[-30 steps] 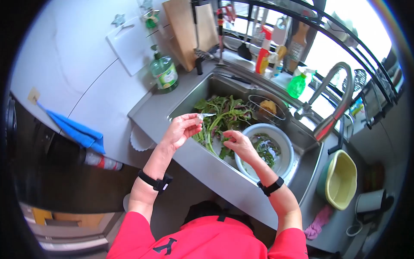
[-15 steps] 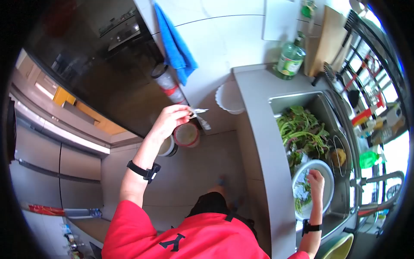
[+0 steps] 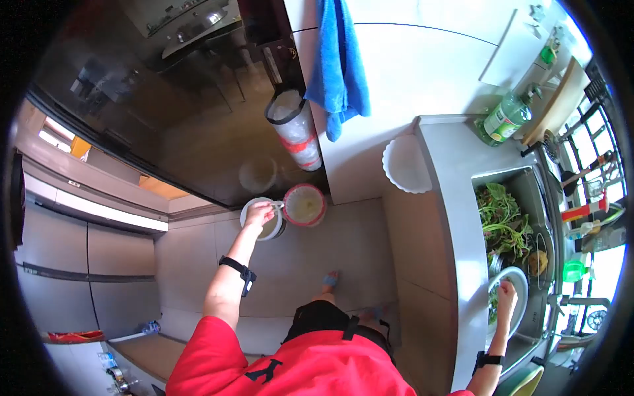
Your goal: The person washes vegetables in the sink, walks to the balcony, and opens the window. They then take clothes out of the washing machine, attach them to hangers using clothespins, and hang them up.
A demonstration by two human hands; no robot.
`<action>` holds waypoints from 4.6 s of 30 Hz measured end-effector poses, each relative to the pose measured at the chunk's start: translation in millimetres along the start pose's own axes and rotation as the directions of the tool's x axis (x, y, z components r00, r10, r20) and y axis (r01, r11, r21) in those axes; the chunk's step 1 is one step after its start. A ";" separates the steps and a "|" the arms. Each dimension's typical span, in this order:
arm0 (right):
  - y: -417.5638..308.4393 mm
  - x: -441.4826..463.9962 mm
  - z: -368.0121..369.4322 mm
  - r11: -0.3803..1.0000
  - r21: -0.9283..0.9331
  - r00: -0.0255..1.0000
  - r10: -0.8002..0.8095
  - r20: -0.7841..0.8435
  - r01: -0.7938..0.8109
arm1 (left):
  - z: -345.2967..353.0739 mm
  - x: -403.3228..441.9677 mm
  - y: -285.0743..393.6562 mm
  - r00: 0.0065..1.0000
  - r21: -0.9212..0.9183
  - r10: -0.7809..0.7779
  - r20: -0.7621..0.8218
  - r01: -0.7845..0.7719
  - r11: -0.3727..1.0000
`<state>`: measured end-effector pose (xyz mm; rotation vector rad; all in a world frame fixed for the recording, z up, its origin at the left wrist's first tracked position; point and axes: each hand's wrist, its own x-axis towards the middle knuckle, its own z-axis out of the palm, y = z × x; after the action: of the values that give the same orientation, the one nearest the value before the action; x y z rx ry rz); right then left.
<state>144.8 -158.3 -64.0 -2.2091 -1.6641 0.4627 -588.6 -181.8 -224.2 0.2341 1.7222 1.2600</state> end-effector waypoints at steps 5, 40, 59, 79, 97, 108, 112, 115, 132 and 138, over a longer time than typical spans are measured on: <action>-14.5 -23.4 16.8 0.989 -0.121 0.995 0.093 0.030 -0.089 | 10.4 66.3 -34.3 0.993 0.017 -0.088 -0.082 0.090 0.996; -1.3 -104.0 -44.2 0.979 0.159 0.971 0.155 -0.183 -0.126 | 292.6 -202.4 133.6 0.370 -0.056 -0.011 0.929 0.169 0.984; 246.2 -70.2 -100.3 0.790 0.470 0.890 0.456 -0.019 -0.394 | 656.6 -477.2 -76.0 -0.051 0.240 -0.322 0.945 -0.561 0.792; 279.5 -19.9 68.1 0.880 -0.106 0.887 0.457 -0.069 -0.462 | 708.5 -409.1 -283.1 -0.170 -0.501 -0.654 0.737 -0.787 -0.360; 153.1 -76.4 -211.7 0.886 0.444 0.723 0.391 -0.569 -0.130 | 732.4 -458.6 -172.8 -0.295 -0.331 -0.559 0.775 -0.943 0.038; 245.4 59.6 -206.2 0.806 -0.517 0.814 -0.077 -0.576 -0.290 | 746.0 -500.0 -145.3 0.028 0.582 -0.662 0.749 0.449 0.678; 245.8 62.3 -205.2 0.867 -0.429 0.919 0.080 -0.386 -0.255 | 753.9 -513.7 -141.9 -0.042 0.514 -0.609 0.792 0.584 0.628; 241.5 53.4 -194.8 0.846 -0.439 0.891 0.086 -0.447 -0.302 | 758.9 -522.3 -143.9 -0.015 0.499 -0.626 0.780 0.618 0.607; 154.9 15.4 -138.5 -0.192 0.975 0.939 0.301 0.165 -0.110 | 730.1 -495.9 -148.1 0.150 0.384 -0.394 0.907 0.091 0.919; 165.9 44.2 -126.4 -0.246 0.908 0.925 0.090 0.370 -0.340 | 729.8 -470.7 -170.9 -0.171 0.517 -0.493 0.853 0.147 0.843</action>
<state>354.9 -167.6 -28.7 -0.9958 -0.2470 1.4733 283.3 -89.8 -103.1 0.6387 0.3838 0.1060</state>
